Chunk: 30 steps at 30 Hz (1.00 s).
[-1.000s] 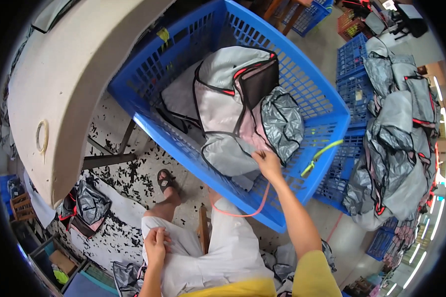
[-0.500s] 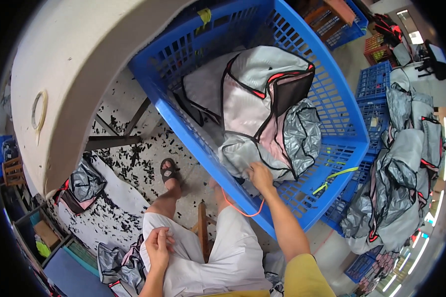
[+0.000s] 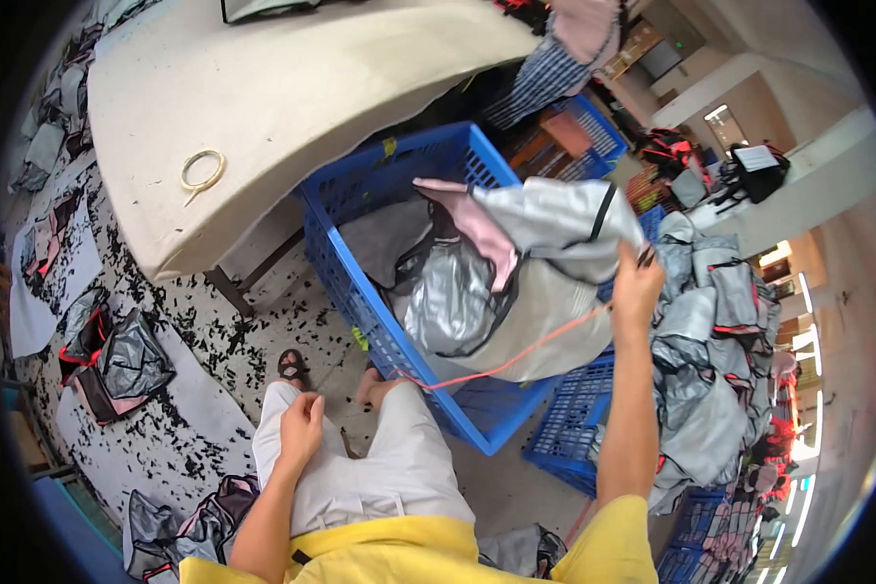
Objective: Inspecting, folding, and packing insulated bags into a crate.
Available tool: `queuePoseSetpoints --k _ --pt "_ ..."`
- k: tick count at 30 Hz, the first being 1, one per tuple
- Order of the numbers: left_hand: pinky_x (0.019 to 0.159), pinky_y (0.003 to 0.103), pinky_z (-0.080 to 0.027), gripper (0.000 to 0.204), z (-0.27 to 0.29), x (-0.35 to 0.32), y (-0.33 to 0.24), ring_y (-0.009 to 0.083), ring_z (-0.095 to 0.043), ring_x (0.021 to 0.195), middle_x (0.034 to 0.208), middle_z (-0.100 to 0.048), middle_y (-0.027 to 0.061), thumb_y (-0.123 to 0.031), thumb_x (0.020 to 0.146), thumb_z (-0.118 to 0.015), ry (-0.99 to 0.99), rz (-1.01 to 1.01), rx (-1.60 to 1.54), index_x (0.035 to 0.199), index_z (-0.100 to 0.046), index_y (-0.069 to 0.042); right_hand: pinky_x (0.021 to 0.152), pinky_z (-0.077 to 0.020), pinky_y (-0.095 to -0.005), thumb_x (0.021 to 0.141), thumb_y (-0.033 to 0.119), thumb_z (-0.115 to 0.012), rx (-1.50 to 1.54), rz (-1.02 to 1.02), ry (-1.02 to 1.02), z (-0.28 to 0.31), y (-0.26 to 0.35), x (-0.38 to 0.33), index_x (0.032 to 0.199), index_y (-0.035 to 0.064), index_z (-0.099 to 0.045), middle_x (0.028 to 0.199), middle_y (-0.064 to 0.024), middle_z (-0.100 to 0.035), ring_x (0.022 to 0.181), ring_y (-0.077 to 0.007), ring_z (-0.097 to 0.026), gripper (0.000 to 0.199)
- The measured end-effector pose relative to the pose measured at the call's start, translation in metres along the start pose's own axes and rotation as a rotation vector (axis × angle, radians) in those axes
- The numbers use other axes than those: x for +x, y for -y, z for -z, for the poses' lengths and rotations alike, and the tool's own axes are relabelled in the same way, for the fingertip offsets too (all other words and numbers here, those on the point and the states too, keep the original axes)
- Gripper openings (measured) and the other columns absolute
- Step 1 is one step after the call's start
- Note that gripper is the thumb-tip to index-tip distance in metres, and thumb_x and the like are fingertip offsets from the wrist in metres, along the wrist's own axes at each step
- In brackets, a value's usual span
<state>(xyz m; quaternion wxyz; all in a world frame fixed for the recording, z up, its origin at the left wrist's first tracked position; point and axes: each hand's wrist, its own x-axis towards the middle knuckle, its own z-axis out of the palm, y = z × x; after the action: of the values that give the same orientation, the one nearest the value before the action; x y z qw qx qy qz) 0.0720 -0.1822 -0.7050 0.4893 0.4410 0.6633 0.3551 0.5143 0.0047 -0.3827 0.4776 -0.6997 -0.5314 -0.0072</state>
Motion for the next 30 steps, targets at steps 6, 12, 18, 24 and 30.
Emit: queuePoseSetpoints --k 6,12,18,24,30 --pt "0.110 0.043 -0.045 0.081 -0.020 -0.038 -0.134 0.0401 -0.053 0.130 0.140 -0.050 0.0259 -0.019 0.083 -0.083 -0.100 -0.670 0.130 0.149 -0.040 0.001 0.044 -0.0246 -0.0252 0.096 0.024 -0.077 0.469 0.115 -0.141 0.119 0.203 0.027 0.071 0.0177 -0.053 0.059 0.0078 -0.047 0.048 -0.0040 -0.039 0.035" --pt "0.117 0.047 -0.038 0.094 0.000 -0.150 -0.270 0.0458 -0.043 0.144 0.157 -0.038 0.0301 -0.009 0.070 -0.087 0.050 -1.139 -0.250 0.151 -0.039 0.000 0.045 -0.0259 -0.0256 0.096 0.023 -0.078 0.695 0.326 -0.186 0.201 0.284 -0.006 0.068 0.0141 -0.061 0.062 0.0068 -0.051 0.049 -0.0044 -0.040 0.034" --pt "0.083 0.029 -0.052 0.018 0.027 -0.111 -0.223 0.0109 -0.063 0.090 0.103 -0.070 0.0006 -0.006 0.098 -0.057 -0.126 -0.463 -0.921 0.110 -0.070 -0.001 0.044 -0.0318 -0.0238 0.094 0.037 -0.080 0.363 0.158 0.294 0.182 0.207 -0.035 0.110 0.0046 -0.072 0.067 0.0043 -0.055 0.051 -0.0045 -0.046 0.037" --pt "0.073 0.033 -0.058 0.033 0.102 -0.025 -0.109 0.0165 -0.070 0.082 0.105 -0.072 0.0067 -0.028 0.105 -0.056 -0.077 -0.426 -0.753 0.122 -0.067 -0.002 0.055 -0.0396 -0.0239 0.102 0.035 -0.066 0.027 -0.015 0.477 0.202 0.071 -0.116 0.109 0.0030 -0.075 0.088 0.0004 -0.074 0.061 -0.0037 -0.049 0.034" --pt "0.093 0.035 -0.054 0.042 0.121 0.006 -0.063 0.0201 -0.066 0.109 0.126 -0.067 0.0093 -0.026 0.107 -0.054 0.043 -0.400 -1.076 0.141 -0.059 -0.002 0.058 -0.0405 -0.0240 0.102 0.042 -0.067 0.285 -0.455 0.403 0.227 0.033 -0.243 0.098 -0.0011 -0.074 0.083 -0.0020 -0.071 0.063 -0.0047 -0.051 0.044"
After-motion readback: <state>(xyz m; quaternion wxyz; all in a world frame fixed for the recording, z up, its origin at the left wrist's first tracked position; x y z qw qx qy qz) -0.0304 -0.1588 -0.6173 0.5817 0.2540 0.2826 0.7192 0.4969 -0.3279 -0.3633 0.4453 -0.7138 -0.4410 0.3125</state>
